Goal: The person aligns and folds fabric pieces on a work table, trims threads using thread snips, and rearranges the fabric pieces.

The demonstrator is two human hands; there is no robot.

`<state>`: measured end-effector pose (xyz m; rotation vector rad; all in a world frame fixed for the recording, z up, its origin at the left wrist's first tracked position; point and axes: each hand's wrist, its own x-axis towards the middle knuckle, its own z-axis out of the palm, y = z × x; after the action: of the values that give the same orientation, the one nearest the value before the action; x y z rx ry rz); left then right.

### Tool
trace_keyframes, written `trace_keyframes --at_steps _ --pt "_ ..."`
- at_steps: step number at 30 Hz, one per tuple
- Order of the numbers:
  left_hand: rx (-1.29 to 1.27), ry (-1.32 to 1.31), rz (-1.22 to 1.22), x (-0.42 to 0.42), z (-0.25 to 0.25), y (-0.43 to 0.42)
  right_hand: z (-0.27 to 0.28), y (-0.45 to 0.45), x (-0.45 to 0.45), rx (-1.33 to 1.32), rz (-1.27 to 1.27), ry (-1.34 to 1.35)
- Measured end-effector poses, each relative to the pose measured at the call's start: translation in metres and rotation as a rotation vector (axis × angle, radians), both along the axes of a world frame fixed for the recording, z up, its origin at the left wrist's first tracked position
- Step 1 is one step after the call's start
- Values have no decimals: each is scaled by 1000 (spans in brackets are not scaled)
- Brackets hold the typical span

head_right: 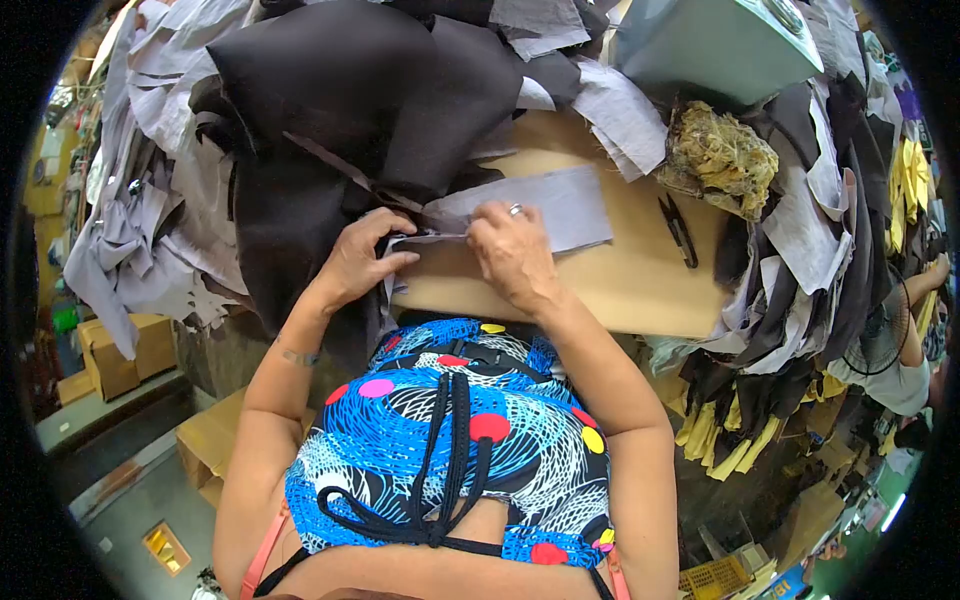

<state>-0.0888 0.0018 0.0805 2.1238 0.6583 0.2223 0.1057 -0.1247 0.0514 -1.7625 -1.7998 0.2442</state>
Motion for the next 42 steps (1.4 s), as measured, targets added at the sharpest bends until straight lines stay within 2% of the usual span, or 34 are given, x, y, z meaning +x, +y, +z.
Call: trace_keyframes --at_steps 4,7,12,15,16,19,21,22,24,25,26,27,29,30,33,34,36,38,39,41,42 --pt "212 -62 20 -16 1 -7 10 4 7 17 -103 -3" --pt "-138 146 78 -22 16 6 10 7 13 24 -130 -44" --pt "-215 188 155 -28 28 25 25 15 12 15 -172 -77" --pt "127 10 176 -10 43 12 34 18 9 54 -191 -2" --pt "304 -45 97 -2 49 7 37 19 6 88 -159 -6" --pt "557 -196 158 33 49 -16 45 24 -3 186 -97 -36" --pt "457 -104 32 43 30 -9 45 23 -4 236 -112 -70" --pt "319 -121 65 46 26 -7 46 19 -6 331 -101 -164" --pt "245 -194 83 48 24 5 46 5 -18 516 -79 -354" --pt "207 -228 92 48 26 9 45 1 -27 577 77 -363" --pt "165 -240 126 47 33 10 39 -4 -42 469 230 -273" --pt "194 -251 99 45 38 11 36 -4 -55 191 330 -29" --pt "252 -268 46 41 43 8 -4 5 -61 -182 318 215" --pt "283 -323 11 38 42 3 -29 15 -62 -35 251 520" --pt "462 -334 -140 26 29 -9 39 22 -2 -366 155 189" --pt "507 -302 -167 22 22 -13 43 24 4 -410 141 119" --pt "594 -300 -187 18 5 -17 40 21 13 -451 135 157" --pt "615 -302 -167 8 -19 -18 23 21 16 -478 130 346" --pt "576 -288 -116 4 -30 -20 11 23 18 -558 83 723" --pt "556 -212 -99 -2 -40 -22 0 28 19 -684 -197 1723" --pt "537 -197 -102 4 -46 -26 -5 28 26 -675 -251 1965"
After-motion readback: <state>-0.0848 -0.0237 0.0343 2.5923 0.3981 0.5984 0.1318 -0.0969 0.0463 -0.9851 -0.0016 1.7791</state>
